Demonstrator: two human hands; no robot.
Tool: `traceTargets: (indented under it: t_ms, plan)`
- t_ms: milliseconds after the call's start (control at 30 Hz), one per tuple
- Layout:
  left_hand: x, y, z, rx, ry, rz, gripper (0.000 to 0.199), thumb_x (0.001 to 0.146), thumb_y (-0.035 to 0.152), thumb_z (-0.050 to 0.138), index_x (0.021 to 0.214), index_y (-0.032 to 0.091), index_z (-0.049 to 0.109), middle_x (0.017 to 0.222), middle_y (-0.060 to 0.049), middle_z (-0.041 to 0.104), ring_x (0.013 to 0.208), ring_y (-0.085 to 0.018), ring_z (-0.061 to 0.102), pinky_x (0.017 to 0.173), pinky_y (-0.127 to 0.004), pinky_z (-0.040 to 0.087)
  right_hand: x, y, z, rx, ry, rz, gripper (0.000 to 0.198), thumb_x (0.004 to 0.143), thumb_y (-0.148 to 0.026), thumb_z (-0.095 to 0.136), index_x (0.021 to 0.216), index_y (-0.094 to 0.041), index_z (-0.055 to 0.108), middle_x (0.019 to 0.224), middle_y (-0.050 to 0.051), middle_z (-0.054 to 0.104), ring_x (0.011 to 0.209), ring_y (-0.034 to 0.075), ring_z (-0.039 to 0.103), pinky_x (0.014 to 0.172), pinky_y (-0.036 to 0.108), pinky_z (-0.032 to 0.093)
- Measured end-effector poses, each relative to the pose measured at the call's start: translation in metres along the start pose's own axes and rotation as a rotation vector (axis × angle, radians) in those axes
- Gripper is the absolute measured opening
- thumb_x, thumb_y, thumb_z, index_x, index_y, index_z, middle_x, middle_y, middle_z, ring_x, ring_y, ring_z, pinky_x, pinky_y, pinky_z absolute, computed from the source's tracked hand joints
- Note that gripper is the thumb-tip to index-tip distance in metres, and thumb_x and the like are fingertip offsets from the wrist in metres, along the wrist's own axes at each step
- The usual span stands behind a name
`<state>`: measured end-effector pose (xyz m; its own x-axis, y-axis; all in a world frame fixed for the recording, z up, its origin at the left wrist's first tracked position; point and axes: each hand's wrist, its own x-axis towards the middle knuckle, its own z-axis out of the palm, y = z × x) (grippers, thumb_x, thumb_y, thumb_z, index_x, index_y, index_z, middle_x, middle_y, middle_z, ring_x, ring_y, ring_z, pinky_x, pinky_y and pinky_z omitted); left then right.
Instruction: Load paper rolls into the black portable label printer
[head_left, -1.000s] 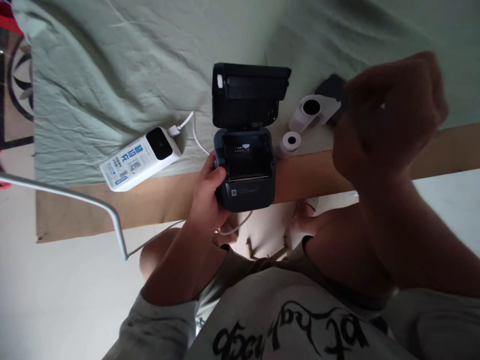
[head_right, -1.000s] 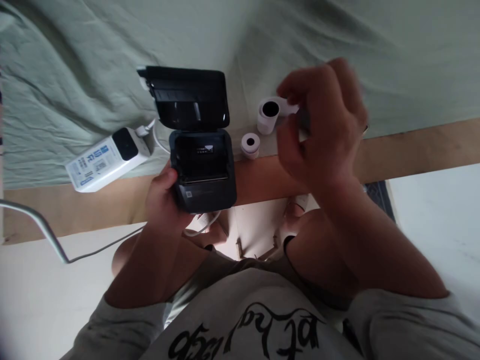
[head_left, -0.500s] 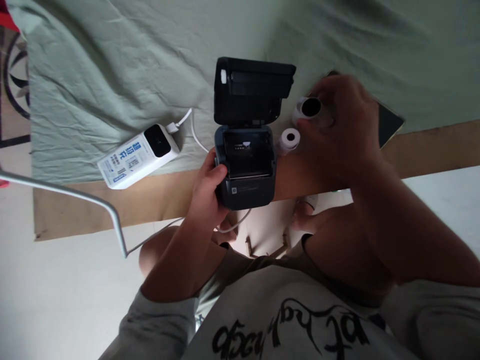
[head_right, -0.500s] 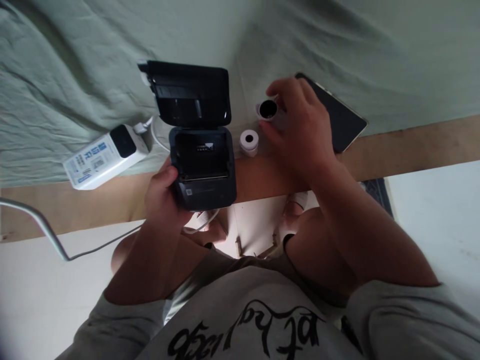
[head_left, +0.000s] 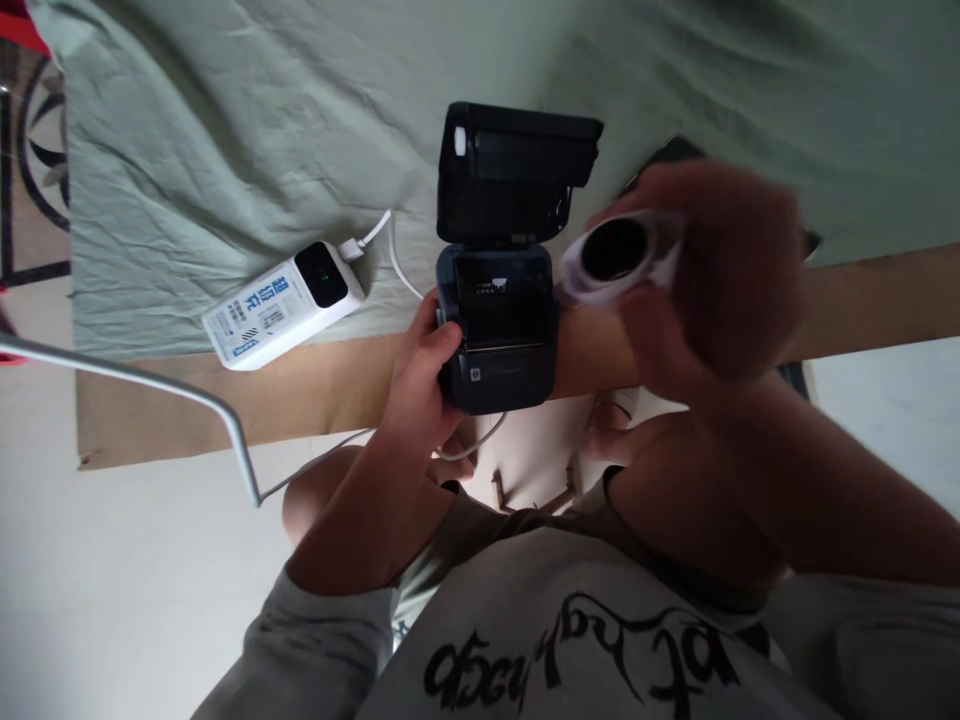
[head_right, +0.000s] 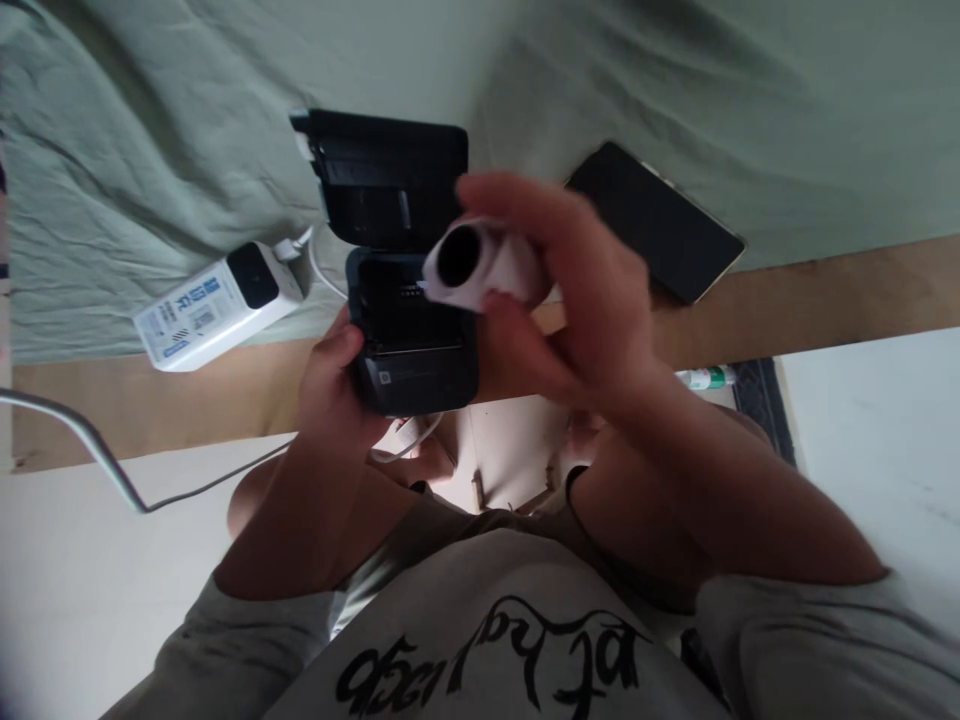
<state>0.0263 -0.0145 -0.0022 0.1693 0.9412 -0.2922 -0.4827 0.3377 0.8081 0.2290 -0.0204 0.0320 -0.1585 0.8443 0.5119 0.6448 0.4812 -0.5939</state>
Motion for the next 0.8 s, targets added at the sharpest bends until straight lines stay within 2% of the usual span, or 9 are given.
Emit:
traceTargets:
  t_ms: [133,267,367,467,567,633,733,800]
  plan:
    - [0.000,0.000,0.001,-0.006,-0.029,0.034,0.024,0.079,0.032,0.063,0.100,0.022,0.065,0.084,0.001,0.070,0.071,-0.014,0.066,0.063,-0.024,0.053,0.002,-0.012,0.014,-0.028,-0.073,-0.172,0.039,0.091,-0.024,0.047,0.128,-0.029,0.038,0.127,-0.002,0.061,0.113,0.011,0.061,0.096,0.028,0.051]
    - [0.000,-0.004,-0.002,-0.005,-0.061,0.086,0.026,0.081,0.030,0.061,0.104,0.021,0.066,0.087,0.001,0.070,0.077,-0.011,0.065,0.069,-0.020,0.053,0.008,-0.015,0.027,-0.129,-0.075,-0.238,0.035,0.094,-0.025,0.043,0.129,-0.026,0.038,0.127,-0.001,0.062,0.113,0.011,0.062,0.095,0.027,0.050]
    - [0.002,-0.007,-0.006,0.008,-0.083,0.102,0.031,0.078,0.033,0.064,0.107,0.022,0.066,0.088,0.001,0.069,0.078,-0.012,0.064,0.070,-0.020,0.053,0.010,-0.012,0.032,-0.190,-0.038,-0.286,0.039,0.094,-0.029,0.048,0.130,-0.020,0.039,0.126,0.004,0.063,0.113,0.013,0.062,0.095,0.027,0.050]
    - [0.003,-0.009,-0.008,0.021,-0.078,0.091,0.033,0.076,0.036,0.066,0.106,0.022,0.067,0.092,-0.001,0.068,0.082,-0.013,0.063,0.072,-0.021,0.053,0.011,-0.010,0.035,-0.200,-0.038,-0.249,0.036,0.091,-0.027,0.053,0.124,-0.017,0.045,0.122,0.007,0.063,0.114,0.014,0.060,0.090,0.027,0.052]
    - [0.003,-0.010,-0.008,0.024,-0.065,0.097,0.030,0.075,0.037,0.068,0.101,0.022,0.068,0.089,-0.001,0.067,0.080,-0.013,0.062,0.071,-0.022,0.053,0.011,-0.009,0.035,-0.203,-0.060,-0.210,0.011,0.091,-0.021,0.049,0.101,-0.021,0.055,0.111,0.004,0.065,0.102,0.013,0.062,0.081,0.027,0.052]
    - [0.003,-0.011,-0.008,0.014,-0.066,0.099,0.029,0.076,0.037,0.068,0.100,0.022,0.068,0.086,-0.001,0.065,0.075,-0.013,0.060,0.067,-0.022,0.052,0.011,-0.010,0.034,-0.233,-0.077,-0.220,0.015,0.092,-0.017,0.044,0.087,-0.022,0.057,0.103,0.002,0.066,0.092,0.012,0.062,0.079,0.029,0.050]
    - [0.004,-0.011,-0.009,0.008,-0.095,0.116,0.028,0.078,0.038,0.066,0.101,0.022,0.068,0.083,-0.001,0.065,0.072,-0.012,0.059,0.062,-0.021,0.050,0.009,-0.012,0.031,-0.244,-0.028,-0.299,0.013,0.090,-0.021,0.049,0.084,-0.024,0.061,0.093,0.000,0.066,0.083,0.013,0.060,0.075,0.032,0.044]
    - [0.004,-0.012,-0.011,0.004,-0.145,0.140,0.031,0.079,0.039,0.064,0.106,0.023,0.066,0.089,-0.001,0.066,0.078,-0.013,0.061,0.066,-0.022,0.052,0.005,-0.014,0.030,-0.227,-0.014,-0.339,0.009,0.087,-0.022,0.054,0.084,-0.024,0.062,0.087,0.000,0.066,0.080,0.014,0.059,0.073,0.032,0.041]
